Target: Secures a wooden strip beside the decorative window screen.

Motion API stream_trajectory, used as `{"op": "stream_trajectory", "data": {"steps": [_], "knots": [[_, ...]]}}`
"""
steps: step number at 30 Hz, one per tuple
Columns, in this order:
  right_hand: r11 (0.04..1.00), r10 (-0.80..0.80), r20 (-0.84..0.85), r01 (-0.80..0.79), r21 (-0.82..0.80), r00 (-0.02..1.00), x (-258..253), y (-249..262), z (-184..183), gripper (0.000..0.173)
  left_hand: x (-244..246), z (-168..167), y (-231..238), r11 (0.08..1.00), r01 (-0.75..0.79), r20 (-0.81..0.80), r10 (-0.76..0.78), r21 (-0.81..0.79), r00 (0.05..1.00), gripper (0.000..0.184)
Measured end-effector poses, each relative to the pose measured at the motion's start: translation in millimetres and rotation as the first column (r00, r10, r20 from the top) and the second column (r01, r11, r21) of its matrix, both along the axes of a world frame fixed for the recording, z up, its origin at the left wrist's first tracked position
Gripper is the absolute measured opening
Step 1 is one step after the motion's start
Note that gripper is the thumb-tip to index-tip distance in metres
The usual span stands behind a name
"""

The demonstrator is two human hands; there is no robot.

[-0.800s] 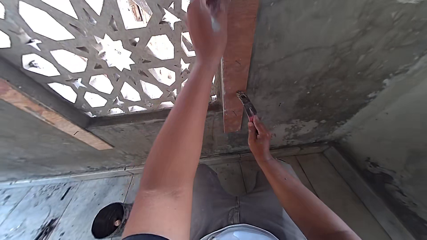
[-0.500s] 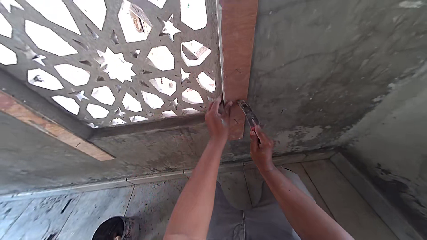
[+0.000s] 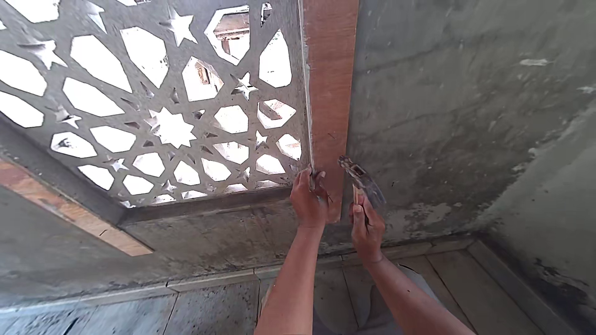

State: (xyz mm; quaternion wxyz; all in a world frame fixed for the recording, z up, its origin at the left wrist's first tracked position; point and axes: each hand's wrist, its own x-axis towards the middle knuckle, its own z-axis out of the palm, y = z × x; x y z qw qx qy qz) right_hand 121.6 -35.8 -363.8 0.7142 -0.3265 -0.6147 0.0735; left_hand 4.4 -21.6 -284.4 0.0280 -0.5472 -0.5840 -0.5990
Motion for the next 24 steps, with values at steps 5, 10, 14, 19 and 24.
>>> {"op": "stream_trajectory", "data": {"steps": [5, 10, 14, 19, 24], "knots": [[0.998, -0.056, 0.108, 0.055, 0.019, 0.993, 1.6, 18.1, 11.7, 0.040, -1.4, 3.5, -0.9, 1.000, 0.018, 0.007, -0.017, -0.021, 1.000, 0.027], [0.998, -0.068, 0.119, 0.066, 0.024, 0.991, -0.2, 17.3, 10.4, 0.039, -15.4, 7.0, -8.1, 0.980, 0.018, -0.048, -0.009, 0.200, 0.999, 0.034], [0.999, -0.040, 0.120, 0.039, 0.008, 0.992, 1.4, 17.7, 12.1, 0.038, -31.0, 62.3, -11.4, 0.898, 0.148, -0.403, 0.035, 0.414, 0.914, 0.020], [1.000, -0.016, 0.086, 0.016, -0.002, 0.996, 2.5, 18.3, 12.4, 0.036, -44.0, 116.0, 10.2, 0.919, 0.327, -0.828, -0.003, 0.218, 0.560, 0.024], [1.000, -0.005, 0.082, 0.007, -0.030, 0.997, 3.4, 18.2, 13.5, 0.038, -50.2, 117.3, 30.4, 0.872, 0.406, -0.847, 0.017, 0.272, 0.531, 0.014]]}}
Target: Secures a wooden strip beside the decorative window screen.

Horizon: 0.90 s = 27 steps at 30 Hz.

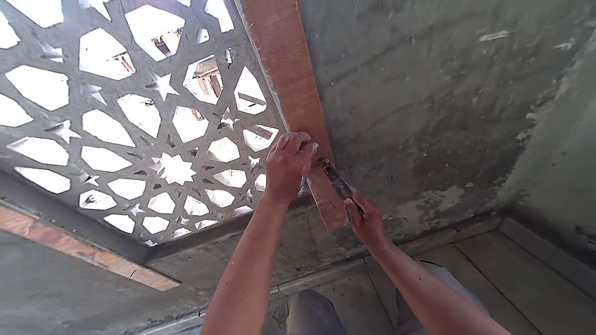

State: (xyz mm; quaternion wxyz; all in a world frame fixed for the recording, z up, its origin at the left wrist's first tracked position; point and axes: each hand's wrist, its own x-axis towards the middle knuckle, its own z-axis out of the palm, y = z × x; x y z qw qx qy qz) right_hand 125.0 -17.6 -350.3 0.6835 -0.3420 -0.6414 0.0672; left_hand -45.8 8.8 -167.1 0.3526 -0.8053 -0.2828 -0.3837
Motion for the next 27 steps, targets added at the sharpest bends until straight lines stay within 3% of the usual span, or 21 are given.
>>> {"op": "stream_trajectory", "data": {"steps": [6, 9, 17, 21, 27], "knots": [[1.000, -0.009, -0.001, 0.009, 0.003, 1.000, 1.8, -0.9, 1.1, 0.037, -11.0, -10.2, 17.4, 0.979, 0.118, -0.016, -0.117, 0.163, 0.993, 0.014], [1.000, -0.017, 0.010, 0.017, 0.001, 1.000, 2.7, -2.4, 1.4, 0.037, -9.2, -19.6, 20.9, 0.973, 0.145, 0.053, -0.156, 0.178, 0.986, 0.014], [0.999, -0.029, 0.021, 0.029, 0.015, 0.999, 2.5, -1.6, 0.7, 0.037, 5.6, -38.1, 18.9, 0.979, 0.082, 0.258, -0.129, 0.185, 0.957, 0.013], [0.999, -0.036, 0.022, 0.035, 0.029, 0.999, -0.3, 0.0, -1.0, 0.038, 9.5, -32.7, 17.5, 0.975, 0.012, 0.237, -0.067, 0.223, 0.969, 0.018], [0.998, -0.034, 0.018, 0.033, 0.049, 0.999, -1.3, 3.0, -3.1, 0.039, 8.0, -34.0, 22.9, 0.956, 0.051, 0.246, -0.126, 0.289, 0.961, 0.011]]}}
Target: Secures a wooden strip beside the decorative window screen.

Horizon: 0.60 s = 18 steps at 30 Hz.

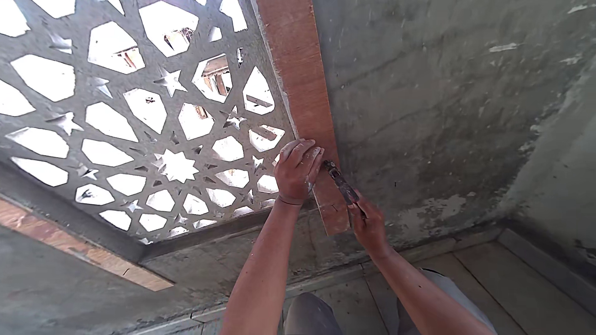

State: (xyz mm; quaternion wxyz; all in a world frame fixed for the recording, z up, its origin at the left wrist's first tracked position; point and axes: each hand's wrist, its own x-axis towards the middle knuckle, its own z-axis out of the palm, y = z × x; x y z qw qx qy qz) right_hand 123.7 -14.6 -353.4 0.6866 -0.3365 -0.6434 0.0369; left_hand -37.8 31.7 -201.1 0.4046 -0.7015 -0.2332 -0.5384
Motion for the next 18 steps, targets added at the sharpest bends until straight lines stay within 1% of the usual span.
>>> {"op": "stream_trajectory", "data": {"steps": [3, 5, 6, 7, 9, 10, 11, 13, 15, 18], "knots": [[1.000, -0.001, 0.015, 0.002, -0.010, 1.000, 1.8, -0.1, 0.8, 0.039, 2.5, -3.4, 2.0, 1.000, 0.003, 0.026, -0.003, 0.000, 1.000, 0.010], [1.000, -0.004, 0.017, 0.004, -0.008, 1.000, 1.1, 0.2, 0.2, 0.039, 4.4, -9.1, 0.4, 0.999, 0.025, 0.073, -0.022, -0.037, 0.997, 0.014], [1.000, -0.006, 0.014, 0.006, -0.005, 1.000, 0.2, 0.8, 0.1, 0.039, 6.0, -14.3, -2.4, 0.995, 0.046, 0.128, -0.035, -0.086, 0.991, 0.020], [1.000, -0.007, 0.011, 0.007, -0.004, 1.000, -0.7, 1.1, -0.3, 0.039, 8.1, -21.2, -6.1, 0.985, 0.082, 0.217, -0.049, -0.150, 0.975, 0.031], [1.000, -0.014, 0.005, 0.014, -0.001, 1.000, -2.6, 1.5, -0.5, 0.039, 14.5, -35.3, -13.7, 0.941, 0.187, 0.451, -0.042, -0.282, 0.892, 0.052], [1.000, -0.016, 0.002, 0.016, 0.001, 1.000, -3.4, 1.2, -0.7, 0.038, 17.6, -42.2, -15.6, 0.911, 0.248, 0.546, -0.030, -0.330, 0.837, 0.055], [1.000, -0.016, 0.001, 0.016, 0.002, 1.000, -3.5, 0.8, -0.8, 0.038, 20.6, -47.6, -16.4, 0.894, 0.281, 0.604, -0.016, -0.348, 0.797, 0.048], [1.000, -0.014, 0.001, 0.014, -0.001, 1.000, -3.0, 1.1, 0.0, 0.038, 26.0, -49.0, -19.0, 0.884, 0.295, 0.643, 0.008, -0.363, 0.766, 0.033], [1.000, -0.010, 0.000, 0.010, -0.005, 1.000, -2.8, 1.8, -1.5, 0.038, 28.6, -42.9, -25.0, 0.865, 0.279, 0.641, 0.062, -0.417, 0.765, 0.029], [1.000, 0.014, -0.019, -0.014, -0.006, 1.000, -4.8, 4.7, -4.5, 0.039, 31.3, -30.4, -33.5, 0.814, 0.280, 0.644, 0.145, -0.510, 0.751, 0.029]]}}
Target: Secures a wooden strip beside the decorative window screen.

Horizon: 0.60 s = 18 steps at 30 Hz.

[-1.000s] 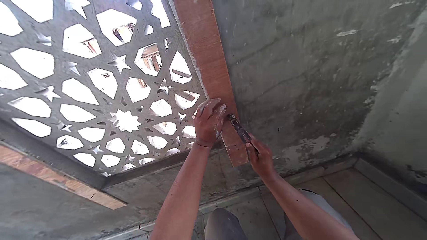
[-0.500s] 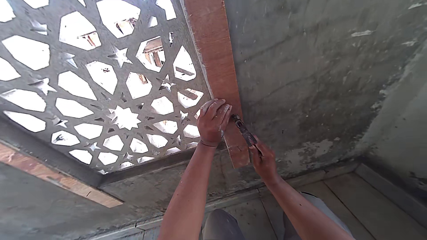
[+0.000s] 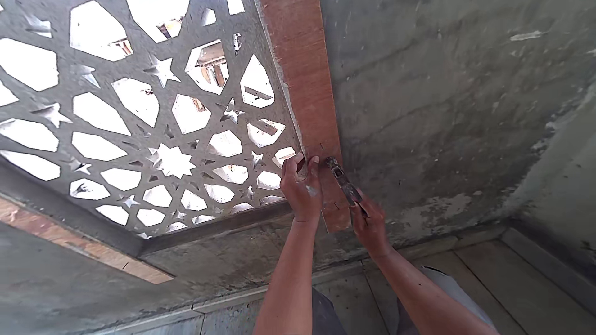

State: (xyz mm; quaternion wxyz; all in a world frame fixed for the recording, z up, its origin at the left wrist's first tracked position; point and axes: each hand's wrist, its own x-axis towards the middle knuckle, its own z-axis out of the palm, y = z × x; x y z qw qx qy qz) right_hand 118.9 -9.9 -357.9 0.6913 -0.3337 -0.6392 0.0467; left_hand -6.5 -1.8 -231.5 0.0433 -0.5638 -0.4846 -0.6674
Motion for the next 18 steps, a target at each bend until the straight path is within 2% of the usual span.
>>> {"op": "stream_trajectory", "data": {"steps": [6, 11, 16, 18], "knots": [[0.994, 0.031, -0.067, -0.024, 0.106, 0.997, -0.6, -7.8, 3.4, 0.040, 8.8, 2.7, -2.3, 0.999, -0.014, 0.017, 0.014, -0.035, 1.000, 0.028], [0.986, 0.022, -0.030, -0.017, 0.166, 0.999, 1.9, -11.2, 23.6, 0.037, 9.3, -2.4, -1.5, 0.999, 0.048, 0.046, -0.048, -0.014, 0.998, 0.029], [0.968, 0.064, -0.072, -0.045, 0.246, 0.995, 2.7, -13.2, 27.2, 0.040, 10.9, 3.4, -3.6, 0.999, 0.007, 0.054, -0.005, -0.035, 0.999, 0.029], [0.956, 0.019, -0.027, -0.010, 0.294, 0.999, 3.1, -11.3, 28.5, 0.038, 11.0, 4.0, -4.2, 0.999, 0.018, 0.076, -0.015, -0.034, 0.997, 0.029]]}}
